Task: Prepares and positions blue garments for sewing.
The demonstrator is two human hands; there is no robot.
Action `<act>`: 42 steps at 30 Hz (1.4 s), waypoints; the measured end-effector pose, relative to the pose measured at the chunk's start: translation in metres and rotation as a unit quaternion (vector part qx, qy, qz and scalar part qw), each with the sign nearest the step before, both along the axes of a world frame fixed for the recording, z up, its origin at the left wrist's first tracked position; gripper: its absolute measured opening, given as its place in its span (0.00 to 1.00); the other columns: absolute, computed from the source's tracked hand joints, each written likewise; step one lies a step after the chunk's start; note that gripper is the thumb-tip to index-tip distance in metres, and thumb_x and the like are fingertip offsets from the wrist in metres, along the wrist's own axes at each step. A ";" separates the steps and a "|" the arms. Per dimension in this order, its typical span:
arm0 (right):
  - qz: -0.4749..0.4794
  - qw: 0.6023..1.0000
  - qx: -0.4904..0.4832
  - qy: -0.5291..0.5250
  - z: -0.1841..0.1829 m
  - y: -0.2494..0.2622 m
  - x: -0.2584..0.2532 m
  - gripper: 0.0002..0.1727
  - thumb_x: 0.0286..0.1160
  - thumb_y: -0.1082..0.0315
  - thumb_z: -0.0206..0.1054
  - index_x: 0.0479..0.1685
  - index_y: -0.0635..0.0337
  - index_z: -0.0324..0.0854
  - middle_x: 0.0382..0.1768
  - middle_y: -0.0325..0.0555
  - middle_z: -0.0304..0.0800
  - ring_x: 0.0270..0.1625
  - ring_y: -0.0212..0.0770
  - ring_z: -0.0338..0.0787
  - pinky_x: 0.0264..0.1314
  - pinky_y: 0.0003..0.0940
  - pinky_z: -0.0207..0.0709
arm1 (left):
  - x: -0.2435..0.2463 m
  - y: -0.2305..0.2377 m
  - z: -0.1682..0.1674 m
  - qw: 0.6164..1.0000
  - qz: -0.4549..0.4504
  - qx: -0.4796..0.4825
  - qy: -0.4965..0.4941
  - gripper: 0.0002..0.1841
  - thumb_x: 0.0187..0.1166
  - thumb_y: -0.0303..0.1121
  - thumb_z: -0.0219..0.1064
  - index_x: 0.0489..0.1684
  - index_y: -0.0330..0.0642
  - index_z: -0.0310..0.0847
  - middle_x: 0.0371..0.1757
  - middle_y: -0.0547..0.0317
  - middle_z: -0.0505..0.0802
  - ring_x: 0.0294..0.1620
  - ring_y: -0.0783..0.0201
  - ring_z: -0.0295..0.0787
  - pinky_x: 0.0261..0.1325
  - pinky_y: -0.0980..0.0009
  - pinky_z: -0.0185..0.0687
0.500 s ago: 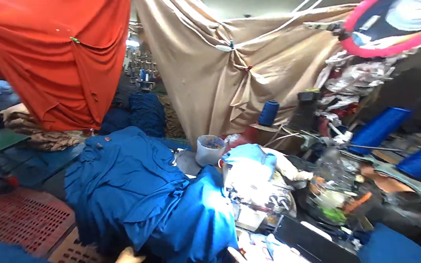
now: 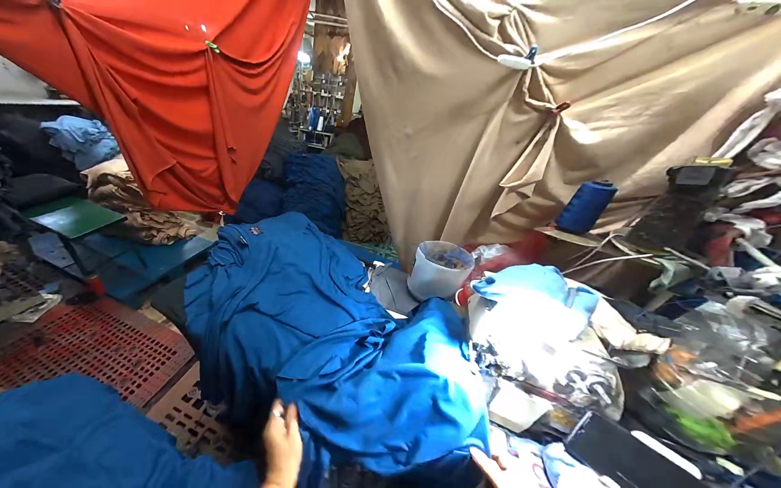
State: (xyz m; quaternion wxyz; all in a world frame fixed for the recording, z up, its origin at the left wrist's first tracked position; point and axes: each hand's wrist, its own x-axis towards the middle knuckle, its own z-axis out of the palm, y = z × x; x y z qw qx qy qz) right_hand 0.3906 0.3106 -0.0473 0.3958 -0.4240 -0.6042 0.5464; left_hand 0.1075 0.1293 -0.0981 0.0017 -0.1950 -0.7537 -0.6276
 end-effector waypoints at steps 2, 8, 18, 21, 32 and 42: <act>0.007 0.999 -0.013 0.045 0.007 -0.010 -0.011 0.04 0.72 0.80 0.66 0.39 0.62 0.82 0.32 0.34 0.92 0.39 0.25 0.91 0.51 0.26 0.86 | -0.044 -0.010 0.070 0.981 0.011 0.096 0.166 0.14 0.82 0.22 0.57 0.56 0.17 0.80 0.51 0.40 0.93 0.54 0.65 0.91 0.63 0.70 0.85; 0.028 0.975 -0.134 0.177 0.012 -0.030 -0.051 0.09 0.77 0.79 0.61 0.50 0.60 0.81 0.38 0.37 0.95 0.39 0.27 0.93 0.41 0.24 0.86 | -0.163 0.027 0.209 0.782 0.013 0.121 0.611 0.14 0.90 0.36 0.56 0.48 0.36 0.85 0.33 0.44 0.91 0.33 0.54 0.90 0.36 0.61 0.85; -0.006 0.951 -0.231 0.207 0.000 -0.040 -0.058 0.07 0.76 0.78 0.66 0.49 0.66 0.83 0.35 0.45 0.93 0.33 0.34 0.91 0.37 0.30 0.87 | -0.079 0.129 0.152 0.807 -0.232 -0.091 0.535 0.18 0.73 0.46 0.71 0.46 0.38 0.90 0.61 0.39 0.90 0.72 0.39 0.81 0.78 0.39 0.69; 0.011 0.951 -0.221 0.215 0.000 -0.039 -0.056 0.12 0.75 0.79 0.66 0.56 0.66 0.81 0.41 0.47 0.93 0.40 0.37 0.93 0.43 0.33 0.89 | 0.007 0.134 0.088 0.732 -0.362 0.012 0.578 0.16 0.72 0.45 0.71 0.54 0.51 0.86 0.58 0.49 0.92 0.64 0.48 0.88 0.68 0.47 0.80; 0.053 0.956 -0.141 0.250 0.001 -0.036 -0.039 0.16 0.76 0.79 0.64 0.61 0.73 0.79 0.46 0.54 0.94 0.48 0.42 0.95 0.54 0.39 0.90 | 0.013 0.130 0.165 0.769 -0.486 -0.182 0.374 0.18 0.89 0.38 0.57 0.47 0.34 0.90 0.48 0.45 0.94 0.56 0.49 0.91 0.65 0.51 0.83; 0.046 0.978 -0.126 0.161 -0.014 -0.045 -0.025 0.20 0.71 0.75 0.72 0.61 0.72 0.79 0.47 0.49 0.93 0.50 0.37 0.93 0.56 0.35 0.89 | 0.088 0.093 0.119 0.721 -0.463 -0.106 0.505 0.06 0.74 0.29 0.71 0.29 0.37 0.90 0.29 0.49 0.90 0.24 0.54 0.91 0.24 0.58 0.88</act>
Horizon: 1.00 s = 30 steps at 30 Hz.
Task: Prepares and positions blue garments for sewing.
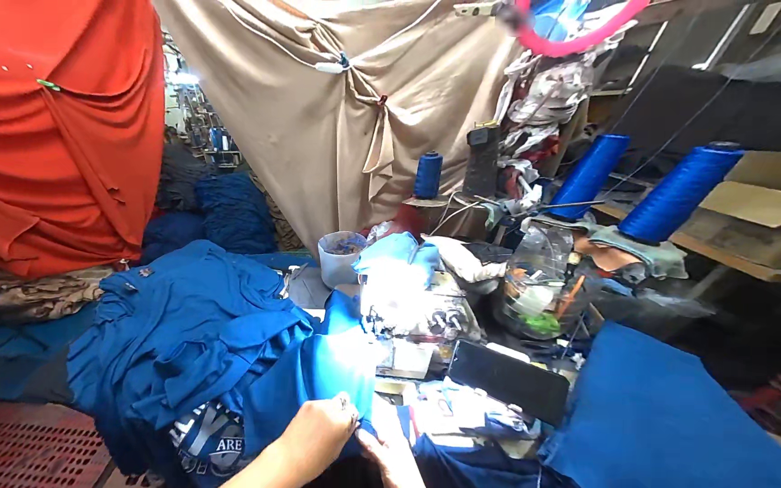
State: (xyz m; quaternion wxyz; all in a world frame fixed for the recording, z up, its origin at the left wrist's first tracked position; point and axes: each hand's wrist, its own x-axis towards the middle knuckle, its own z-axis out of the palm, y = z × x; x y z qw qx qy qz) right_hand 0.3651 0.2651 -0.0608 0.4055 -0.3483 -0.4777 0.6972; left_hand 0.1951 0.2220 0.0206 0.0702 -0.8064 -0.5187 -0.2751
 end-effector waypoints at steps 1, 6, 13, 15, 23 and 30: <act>0.000 1.000 0.002 -0.003 0.001 0.000 0.001 0.19 0.71 0.75 0.72 0.60 0.72 0.79 0.46 0.48 0.93 0.49 0.36 0.93 0.55 0.34 0.88 | 0.001 0.002 -0.007 1.000 0.003 0.008 -0.003 0.06 0.72 0.29 0.71 0.28 0.37 0.90 0.28 0.49 0.90 0.24 0.55 0.91 0.24 0.58 0.88; -0.024 0.999 0.039 -0.003 0.002 0.021 -0.005 0.11 0.71 0.72 0.71 0.48 0.69 0.84 0.33 0.41 0.90 0.37 0.32 0.90 0.45 0.30 0.86 | 0.008 0.030 -0.007 0.999 0.017 -0.004 -0.037 0.07 0.72 0.28 0.70 0.26 0.36 0.90 0.29 0.48 0.90 0.28 0.54 0.92 0.29 0.57 0.90; -0.038 0.997 0.042 -0.056 0.032 0.061 -0.022 0.08 0.79 0.74 0.63 0.32 0.65 0.84 0.24 0.36 0.85 0.28 0.28 0.84 0.38 0.27 0.81 | 0.023 0.076 0.041 0.967 0.126 -0.220 -0.041 0.18 0.88 0.36 0.56 0.49 0.31 0.90 0.56 0.37 0.93 0.63 0.41 0.90 0.68 0.45 0.81; -0.040 0.996 0.048 -0.066 0.035 0.068 -0.023 0.08 0.81 0.75 0.61 0.35 0.68 0.84 0.25 0.39 0.85 0.29 0.29 0.85 0.39 0.28 0.83 | 0.029 0.084 0.051 0.955 0.141 -0.258 -0.047 0.20 0.90 0.37 0.53 0.60 0.34 0.88 0.66 0.39 0.90 0.72 0.42 0.84 0.76 0.46 0.75; -0.114 0.989 0.059 -0.074 0.046 0.077 -0.024 0.09 0.80 0.72 0.67 0.32 0.67 0.86 0.20 0.38 0.82 0.23 0.28 0.80 0.32 0.26 0.78 | 0.020 0.121 0.048 0.941 0.156 -0.265 -0.141 0.19 0.85 0.41 0.61 0.51 0.32 0.90 0.57 0.40 0.92 0.66 0.45 0.87 0.74 0.49 0.76; -0.086 0.989 0.077 -0.088 0.043 0.074 -0.019 0.09 0.80 0.69 0.69 0.36 0.68 0.88 0.24 0.39 0.86 0.27 0.27 0.82 0.34 0.25 0.78 | -0.011 0.089 0.071 0.915 0.138 -0.376 -0.039 0.21 0.81 0.41 0.66 0.65 0.34 0.83 0.70 0.37 0.86 0.75 0.40 0.79 0.76 0.39 0.70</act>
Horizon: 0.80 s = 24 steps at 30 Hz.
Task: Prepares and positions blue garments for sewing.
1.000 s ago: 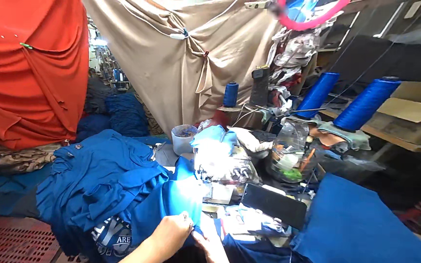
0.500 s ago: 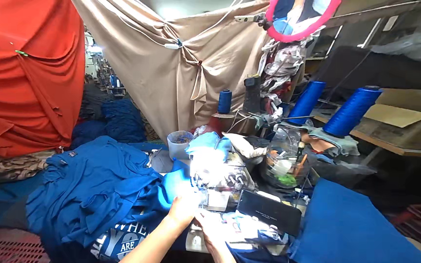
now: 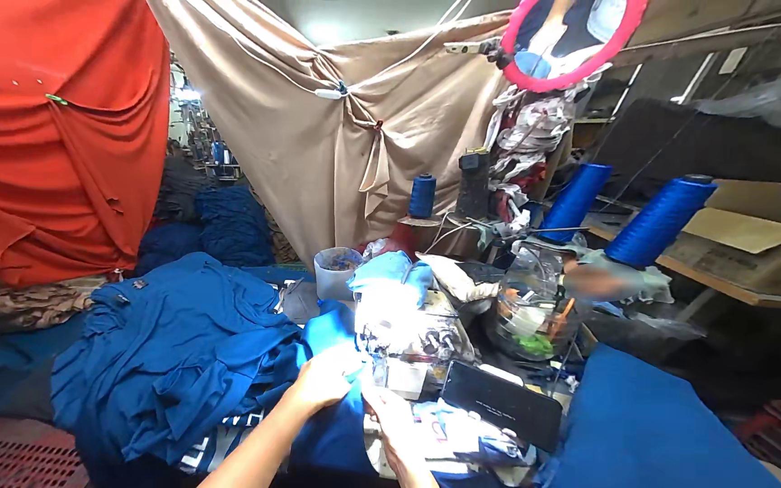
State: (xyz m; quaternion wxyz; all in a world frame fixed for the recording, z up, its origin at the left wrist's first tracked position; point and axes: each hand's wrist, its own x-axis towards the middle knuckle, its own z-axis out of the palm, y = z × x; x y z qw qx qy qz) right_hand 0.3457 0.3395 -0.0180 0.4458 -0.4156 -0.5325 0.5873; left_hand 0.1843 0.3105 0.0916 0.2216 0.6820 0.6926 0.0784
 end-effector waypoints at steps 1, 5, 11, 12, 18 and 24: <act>0.022 1.000 -0.004 -0.014 -0.001 -0.001 0.003 0.09 0.80 0.68 0.69 0.39 0.68 0.88 0.27 0.40 0.88 0.29 0.27 0.83 0.36 0.26 0.79 | -0.009 -0.005 0.002 1.000 -0.014 -0.007 0.002 0.21 0.82 0.40 0.65 0.62 0.31 0.83 0.66 0.36 0.87 0.72 0.39 0.81 0.75 0.39 0.71; 0.065 0.997 -0.005 -0.042 -0.007 -0.009 0.007 0.10 0.79 0.67 0.70 0.33 0.64 0.88 0.23 0.37 0.86 0.26 0.26 0.82 0.33 0.26 0.79 | -0.033 -0.011 0.001 0.986 0.040 0.086 -0.139 0.18 0.85 0.41 0.64 0.54 0.33 0.87 0.50 0.43 0.93 0.55 0.51 0.90 0.67 0.52 0.80; 0.071 0.997 -0.026 -0.005 -0.013 -0.023 0.012 0.08 0.77 0.69 0.70 0.32 0.63 0.88 0.18 0.32 0.82 0.19 0.22 0.75 0.24 0.20 0.72 | 0.001 -0.037 -0.027 0.968 -0.042 0.234 -0.075 0.15 0.83 0.39 0.64 0.42 0.34 0.92 0.45 0.43 0.95 0.51 0.47 0.93 0.60 0.47 0.85; 0.077 0.997 -0.030 0.001 -0.016 -0.025 0.013 0.08 0.77 0.69 0.70 0.30 0.62 0.87 0.18 0.30 0.81 0.19 0.21 0.75 0.24 0.19 0.71 | 0.010 -0.043 -0.040 0.953 -0.061 0.294 -0.040 0.12 0.80 0.35 0.67 0.37 0.35 0.92 0.39 0.44 0.95 0.43 0.47 0.95 0.49 0.46 0.89; 0.037 0.999 -0.022 -0.002 -0.013 -0.023 0.013 0.09 0.78 0.75 0.65 0.29 0.63 0.86 0.18 0.31 0.80 0.20 0.21 0.75 0.27 0.19 0.72 | 0.031 -0.031 -0.074 0.919 -0.025 0.394 -0.007 0.12 0.75 0.34 0.70 0.25 0.35 0.90 0.29 0.47 0.93 0.33 0.49 0.95 0.36 0.50 0.90; -0.033 0.995 0.010 -0.092 0.013 0.004 -0.001 0.10 0.79 0.69 0.69 0.30 0.64 0.88 0.21 0.36 0.80 0.22 0.26 0.74 0.30 0.26 0.70 | 0.038 0.019 -0.018 0.992 0.074 0.101 -0.031 0.21 0.88 0.44 0.56 0.60 0.39 0.89 0.66 0.43 0.90 0.72 0.46 0.84 0.75 0.46 0.75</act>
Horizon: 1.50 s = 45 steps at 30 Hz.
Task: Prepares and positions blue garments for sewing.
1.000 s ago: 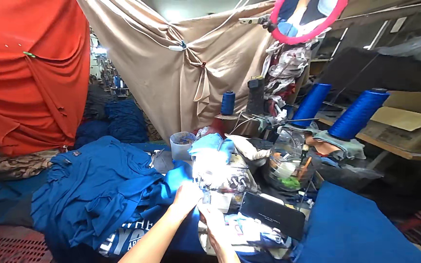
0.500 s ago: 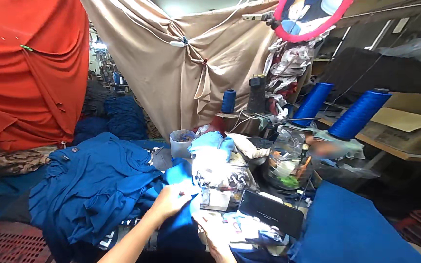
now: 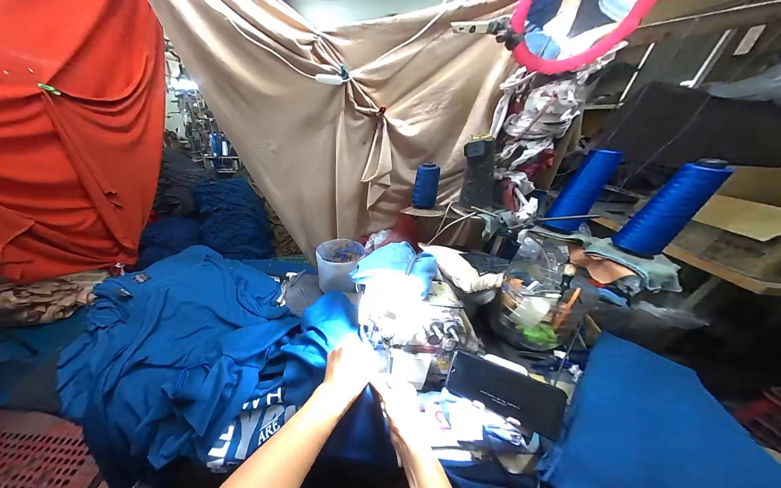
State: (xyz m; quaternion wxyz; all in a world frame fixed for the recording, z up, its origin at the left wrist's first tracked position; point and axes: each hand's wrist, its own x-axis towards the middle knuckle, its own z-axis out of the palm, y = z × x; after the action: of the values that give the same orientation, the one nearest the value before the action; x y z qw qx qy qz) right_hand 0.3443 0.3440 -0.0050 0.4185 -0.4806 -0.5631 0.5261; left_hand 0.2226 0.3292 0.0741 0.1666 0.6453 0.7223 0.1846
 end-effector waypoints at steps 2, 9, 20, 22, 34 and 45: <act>-0.015 1.000 0.007 -0.003 0.003 0.000 -0.002 0.12 0.79 0.67 0.70 0.28 0.65 0.88 0.21 0.36 0.80 0.22 0.27 0.73 0.30 0.27 0.70 | -0.003 0.009 0.003 1.000 0.005 -0.009 -0.002 0.20 0.87 0.45 0.59 0.58 0.40 0.90 0.64 0.45 0.91 0.72 0.48 0.84 0.75 0.47 0.74; -0.005 0.998 -0.002 0.066 -0.027 -0.050 0.032 0.08 0.77 0.71 0.69 0.36 0.69 0.88 0.23 0.41 0.86 0.21 0.28 0.80 0.26 0.25 0.77 | -0.042 -0.064 -0.007 0.998 -0.013 0.015 0.061 0.19 0.82 0.43 0.67 0.62 0.40 0.88 0.64 0.45 0.91 0.69 0.44 0.87 0.68 0.41 0.79; 0.075 0.979 -0.080 0.173 -0.021 -0.081 0.038 0.07 0.79 0.74 0.66 0.33 0.66 0.85 0.26 0.44 0.92 0.29 0.33 0.91 0.36 0.28 0.86 | -0.031 -0.111 -0.092 0.895 -0.056 0.441 0.020 0.09 0.78 0.43 0.72 0.39 0.54 0.97 0.39 0.65 0.95 0.48 0.65 0.88 0.58 0.66 0.81; 0.081 0.978 -0.086 0.174 -0.019 -0.083 0.036 0.07 0.80 0.74 0.65 0.34 0.67 0.84 0.27 0.45 0.93 0.29 0.35 0.92 0.37 0.28 0.87 | -0.027 -0.108 -0.100 0.894 -0.079 0.441 0.015 0.07 0.77 0.41 0.72 0.40 0.55 0.97 0.39 0.65 0.94 0.48 0.66 0.87 0.57 0.68 0.81; 0.069 0.979 -0.050 0.184 -0.018 -0.085 0.030 0.06 0.75 0.80 0.63 0.35 0.70 0.86 0.30 0.47 0.94 0.34 0.36 0.94 0.44 0.30 0.89 | -0.021 -0.102 -0.108 0.881 -0.136 0.449 -0.053 0.04 0.75 0.36 0.75 0.38 0.50 0.95 0.37 0.62 0.93 0.48 0.67 0.86 0.57 0.75 0.81; 0.045 0.986 0.009 0.158 -0.019 -0.078 0.028 0.06 0.74 0.73 0.70 0.31 0.66 0.88 0.28 0.43 0.92 0.35 0.33 0.91 0.47 0.29 0.87 | -0.019 -0.093 -0.125 0.858 -0.163 0.485 -0.030 0.12 0.76 0.46 0.76 0.48 0.50 0.88 0.52 0.60 0.92 0.60 0.64 0.86 0.70 0.71 0.78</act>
State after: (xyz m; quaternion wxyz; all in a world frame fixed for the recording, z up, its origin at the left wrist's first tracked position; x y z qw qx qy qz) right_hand 0.3728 0.2657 -0.0245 0.4822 -0.3622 -0.5156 0.6086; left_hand 0.2036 0.2363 -0.0509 -0.1188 0.7473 0.4201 0.5011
